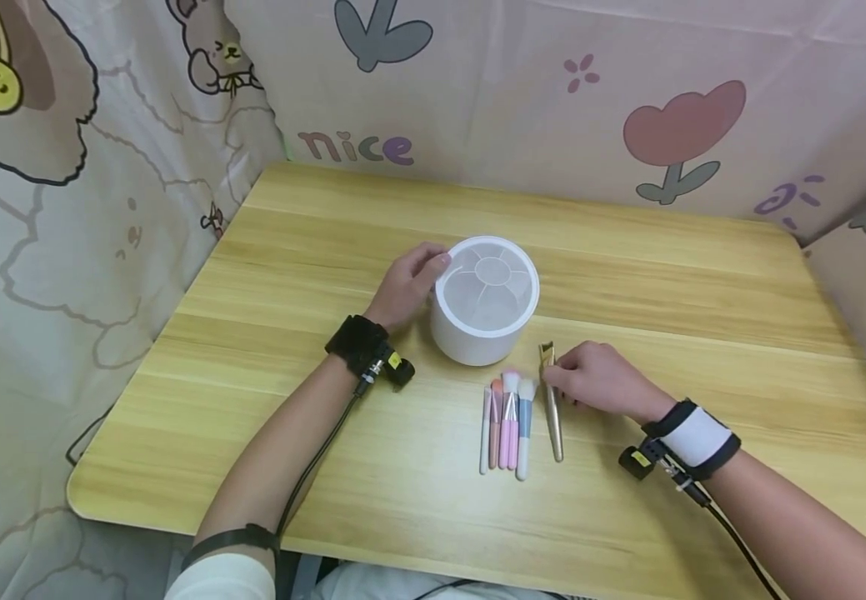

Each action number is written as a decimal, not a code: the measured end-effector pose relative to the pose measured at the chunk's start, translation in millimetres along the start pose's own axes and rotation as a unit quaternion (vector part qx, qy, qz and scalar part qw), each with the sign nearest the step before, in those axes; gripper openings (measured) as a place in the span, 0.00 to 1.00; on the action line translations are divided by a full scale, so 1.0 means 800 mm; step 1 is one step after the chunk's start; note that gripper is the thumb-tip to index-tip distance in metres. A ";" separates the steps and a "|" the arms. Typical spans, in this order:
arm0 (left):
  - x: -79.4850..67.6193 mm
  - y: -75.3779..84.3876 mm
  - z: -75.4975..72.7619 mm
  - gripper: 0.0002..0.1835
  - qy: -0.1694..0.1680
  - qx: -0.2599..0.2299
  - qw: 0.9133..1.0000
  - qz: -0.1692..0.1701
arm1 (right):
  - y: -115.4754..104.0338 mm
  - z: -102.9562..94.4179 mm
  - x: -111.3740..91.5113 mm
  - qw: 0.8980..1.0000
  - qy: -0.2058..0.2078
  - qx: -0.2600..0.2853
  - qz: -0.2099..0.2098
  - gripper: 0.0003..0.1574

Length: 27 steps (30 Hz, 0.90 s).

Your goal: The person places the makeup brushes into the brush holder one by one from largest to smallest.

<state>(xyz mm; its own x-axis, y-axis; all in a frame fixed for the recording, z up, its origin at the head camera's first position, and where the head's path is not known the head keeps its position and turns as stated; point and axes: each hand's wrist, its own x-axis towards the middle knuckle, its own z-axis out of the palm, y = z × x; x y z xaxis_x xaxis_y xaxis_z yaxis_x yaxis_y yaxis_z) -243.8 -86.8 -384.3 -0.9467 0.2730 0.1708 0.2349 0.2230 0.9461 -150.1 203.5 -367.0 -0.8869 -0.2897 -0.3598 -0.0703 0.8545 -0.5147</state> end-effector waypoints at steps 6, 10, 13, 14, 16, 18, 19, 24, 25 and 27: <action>0.000 -0.002 0.000 0.23 0.007 0.003 1.000 0.005 | 0.005 0.000 -0.001 0.999 0.016 0.048 0.012 0.20; -0.001 -0.003 0.000 0.23 0.010 0.005 1.000 0.005 | 0.008 -0.001 0.000 0.995 0.022 0.101 0.015 0.18; 0.000 -0.004 0.000 0.24 0.011 0.005 1.000 0.005 | 0.012 -0.003 0.000 0.993 0.036 0.111 0.004 0.17; 0.000 -0.005 0.000 0.23 0.012 0.006 1.000 0.006 | 0.013 -0.003 -0.001 0.993 0.044 0.109 0.000 0.17; 0.001 -0.005 0.000 0.23 0.012 0.006 1.000 0.006 | 0.016 -0.005 -0.002 0.992 0.057 0.108 -0.010 0.16; 0.001 -0.006 0.001 0.23 0.012 0.005 1.000 0.007 | 0.019 -0.007 -0.003 0.990 0.068 0.119 -0.019 0.15; 0.001 -0.006 0.001 0.23 0.012 0.004 1.000 0.006 | 0.021 -0.008 -0.004 0.989 0.070 0.130 -0.023 0.14; 0.000 -0.003 0.002 0.23 0.011 -0.001 1.000 0.002 | 0.025 -0.011 -0.004 0.975 0.072 0.207 -0.042 0.11; -0.001 -0.002 0.002 0.23 0.011 -0.002 1.000 0.002 | 0.025 -0.012 -0.003 0.972 0.071 0.221 -0.043 0.11; -0.001 -0.001 0.002 0.23 0.009 -0.005 1.000 0.004 | 0.025 -0.014 -0.003 0.968 0.074 0.236 -0.045 0.12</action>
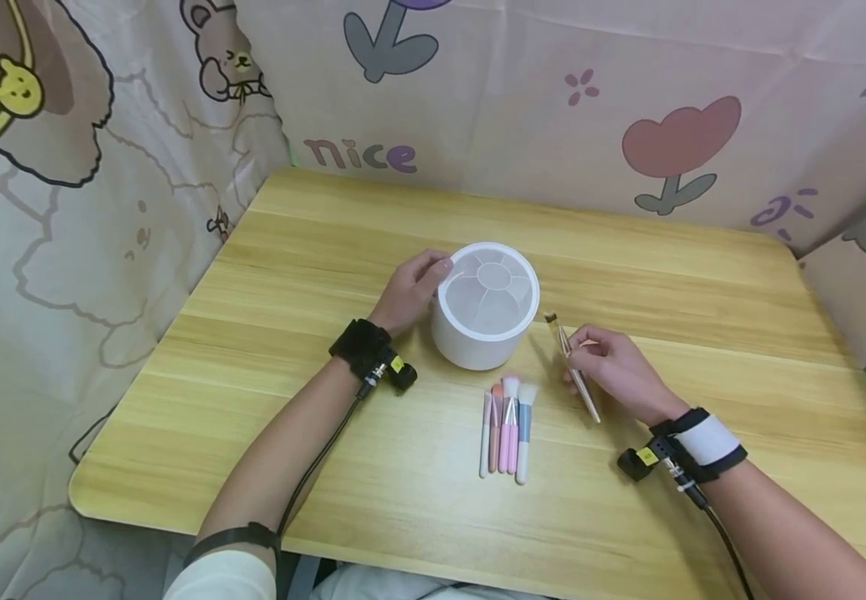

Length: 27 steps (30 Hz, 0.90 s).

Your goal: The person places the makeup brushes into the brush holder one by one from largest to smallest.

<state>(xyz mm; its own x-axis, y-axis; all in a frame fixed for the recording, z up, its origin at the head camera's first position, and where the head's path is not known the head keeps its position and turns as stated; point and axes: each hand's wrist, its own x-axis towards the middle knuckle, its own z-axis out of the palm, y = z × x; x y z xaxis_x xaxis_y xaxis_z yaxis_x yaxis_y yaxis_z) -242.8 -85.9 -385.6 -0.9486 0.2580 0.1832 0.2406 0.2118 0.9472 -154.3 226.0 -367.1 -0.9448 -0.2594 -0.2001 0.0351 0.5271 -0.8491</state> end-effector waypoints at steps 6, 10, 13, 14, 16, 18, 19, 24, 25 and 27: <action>-0.001 0.002 -0.001 0.23 -0.002 -0.008 1.000 0.001 | -0.018 -0.008 0.001 0.999 0.048 -0.002 -0.008 0.20; -0.002 0.002 -0.001 0.22 -0.002 -0.009 1.000 0.002 | -0.036 -0.015 0.006 0.994 0.088 0.047 -0.040 0.19; -0.001 0.001 0.000 0.22 -0.003 -0.011 1.000 0.008 | -0.051 -0.018 0.012 0.982 0.108 0.123 -0.088 0.15; -0.001 0.000 0.000 0.22 -0.004 -0.013 1.000 0.010 | -0.056 -0.019 0.014 0.976 0.109 0.156 -0.109 0.13; 0.000 -0.001 0.000 0.22 -0.007 -0.018 1.000 0.015 | -0.067 -0.021 0.018 0.959 0.109 0.217 -0.147 0.10; 0.000 -0.001 -0.001 0.22 -0.011 -0.025 0.999 0.018 | -0.079 -0.021 0.022 0.939 0.108 0.271 -0.183 0.09; 0.000 -0.001 0.000 0.23 -0.016 -0.029 0.999 0.019 | -0.084 -0.020 0.024 0.931 0.110 0.289 -0.196 0.09; -0.002 0.000 0.000 0.24 -0.034 -0.049 0.998 0.031 | -0.112 -0.012 0.035 0.909 0.129 0.315 -0.240 0.08; -0.002 0.000 0.000 0.25 -0.036 -0.052 0.997 0.036 | -0.117 -0.010 0.037 0.909 0.132 0.311 -0.246 0.08; -0.002 0.000 0.001 0.26 -0.039 -0.058 0.996 0.046 | -0.124 -0.006 0.041 0.906 0.137 0.307 -0.256 0.08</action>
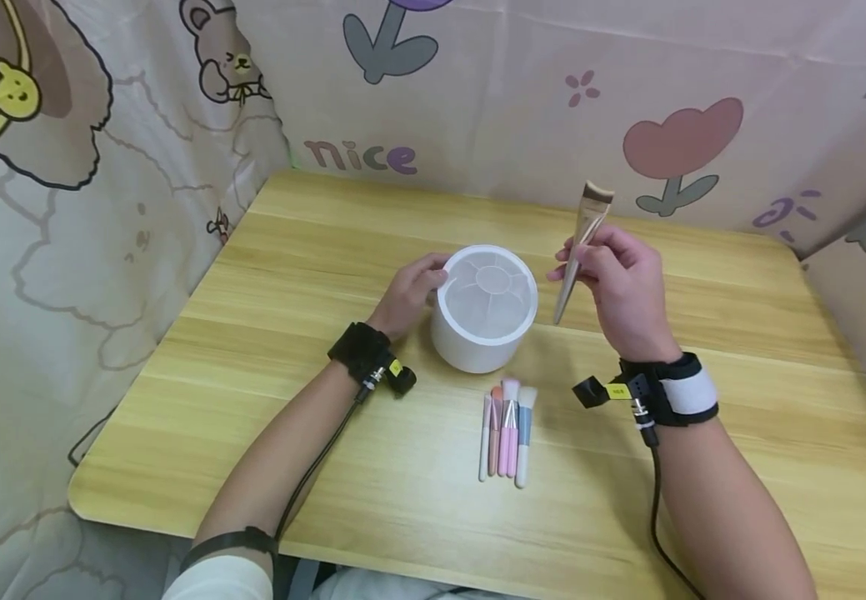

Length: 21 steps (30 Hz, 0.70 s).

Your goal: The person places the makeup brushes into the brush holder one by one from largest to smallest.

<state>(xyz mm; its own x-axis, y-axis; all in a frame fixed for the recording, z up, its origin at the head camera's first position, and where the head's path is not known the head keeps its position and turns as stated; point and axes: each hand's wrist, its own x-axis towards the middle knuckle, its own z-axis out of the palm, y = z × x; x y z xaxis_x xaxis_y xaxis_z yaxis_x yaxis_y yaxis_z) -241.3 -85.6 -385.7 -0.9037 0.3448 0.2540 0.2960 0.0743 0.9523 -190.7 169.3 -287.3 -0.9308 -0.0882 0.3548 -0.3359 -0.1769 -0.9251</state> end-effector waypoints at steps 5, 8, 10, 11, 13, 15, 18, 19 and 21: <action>-0.001 -0.002 -0.003 0.29 -0.014 -0.007 1.000 0.022 | 0.009 0.016 0.007 1.000 0.013 -0.011 -0.018 0.06; -0.001 -0.002 -0.002 0.30 -0.027 -0.015 0.999 0.034 | 0.015 0.018 0.007 0.999 0.028 -0.027 -0.023 0.06; -0.001 -0.001 -0.001 0.32 -0.036 -0.019 0.998 0.041 | 0.018 0.018 0.007 0.999 0.031 -0.029 -0.027 0.07; -0.001 0.000 0.000 0.33 -0.041 -0.020 0.998 0.045 | 0.019 0.017 0.007 0.999 0.031 -0.027 -0.029 0.09; 0.000 0.002 0.001 0.35 -0.050 -0.020 0.997 0.054 | 0.019 0.015 0.008 0.999 0.029 -0.020 -0.042 0.11; 0.002 0.002 0.002 0.36 -0.057 -0.020 0.996 0.065 | 0.017 0.012 0.010 0.998 0.027 -0.007 -0.052 0.11; 0.005 0.002 0.003 0.37 -0.063 -0.025 0.994 0.084 | 0.013 0.007 0.011 0.997 0.030 -0.009 -0.067 0.11; 0.005 0.001 0.003 0.37 -0.060 -0.026 0.994 0.087 | 0.012 0.006 0.011 0.997 0.030 -0.009 -0.068 0.11; 0.006 0.000 0.002 0.36 -0.052 -0.029 0.994 0.093 | 0.011 0.004 0.012 0.997 0.034 -0.028 -0.070 0.12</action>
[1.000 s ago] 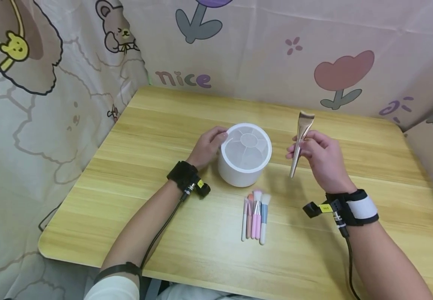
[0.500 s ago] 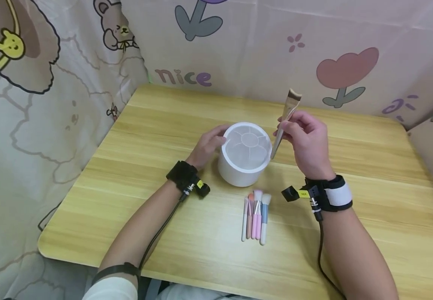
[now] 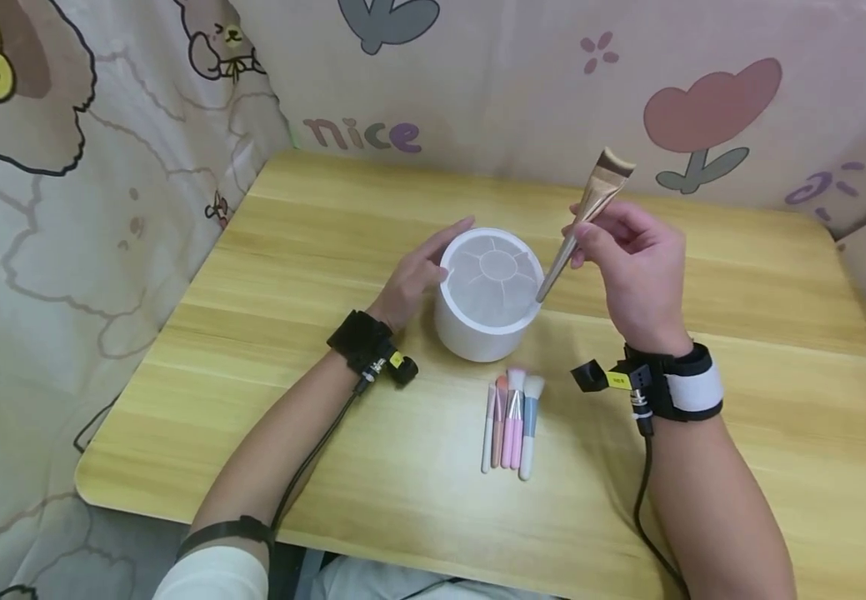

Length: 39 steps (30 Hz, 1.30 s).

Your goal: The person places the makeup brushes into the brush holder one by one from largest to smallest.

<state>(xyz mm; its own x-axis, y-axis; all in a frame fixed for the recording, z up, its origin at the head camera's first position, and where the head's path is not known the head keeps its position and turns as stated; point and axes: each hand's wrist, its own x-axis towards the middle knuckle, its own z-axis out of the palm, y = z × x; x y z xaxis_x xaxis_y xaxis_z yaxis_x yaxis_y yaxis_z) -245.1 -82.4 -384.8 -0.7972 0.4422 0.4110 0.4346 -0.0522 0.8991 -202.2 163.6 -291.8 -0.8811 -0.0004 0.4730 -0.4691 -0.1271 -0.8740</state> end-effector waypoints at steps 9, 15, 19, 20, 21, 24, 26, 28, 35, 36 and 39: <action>0.000 0.001 0.004 0.33 0.035 -0.008 0.999 0.025 | -0.021 0.001 -0.011 0.996 0.029 -0.076 -0.035 0.11; -0.002 0.001 0.010 0.25 0.075 0.056 0.996 -0.002 | -0.032 0.013 -0.019 0.981 0.031 -0.166 -0.092 0.11; -0.003 0.015 0.012 0.24 0.111 0.087 0.990 -0.029 | -0.038 0.017 -0.020 0.977 0.037 -0.185 -0.099 0.10; -0.003 0.021 0.014 0.23 0.115 0.086 0.989 -0.033 | -0.039 0.017 -0.020 0.977 0.041 -0.183 -0.100 0.10; -0.003 0.026 0.015 0.22 0.116 0.084 0.989 -0.031 | -0.040 0.016 -0.021 0.977 0.042 -0.184 -0.103 0.10; -0.002 0.043 0.021 0.22 0.109 0.084 0.990 -0.029 | -0.044 0.014 -0.023 0.975 0.049 -0.183 -0.115 0.10; -0.002 0.048 0.021 0.21 0.112 0.088 0.989 -0.030 | -0.045 0.014 -0.024 0.974 0.041 -0.187 -0.122 0.11; -0.003 0.051 0.021 0.21 0.118 0.092 0.988 -0.032 | -0.045 0.013 -0.024 0.972 0.032 -0.198 -0.126 0.12; 0.000 0.050 0.022 0.18 0.135 0.087 0.987 -0.007 | -0.043 0.009 -0.023 0.971 0.055 -0.202 -0.111 0.11; 0.001 0.050 0.023 0.18 0.140 0.088 0.986 -0.004 | -0.042 0.008 -0.023 0.971 0.057 -0.204 -0.110 0.11; 0.001 0.050 0.024 0.15 0.165 0.089 0.982 0.008 | -0.040 0.005 -0.022 0.972 0.064 -0.201 -0.106 0.11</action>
<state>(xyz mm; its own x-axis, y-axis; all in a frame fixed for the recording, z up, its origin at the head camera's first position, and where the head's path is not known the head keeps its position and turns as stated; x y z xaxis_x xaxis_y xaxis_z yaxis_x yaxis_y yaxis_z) -220.6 -66.5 -351.6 -0.8697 0.1267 0.4771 0.4905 0.1141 0.8639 -171.4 163.7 -272.0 -0.7500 0.1105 0.6522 -0.6044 0.2860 -0.7436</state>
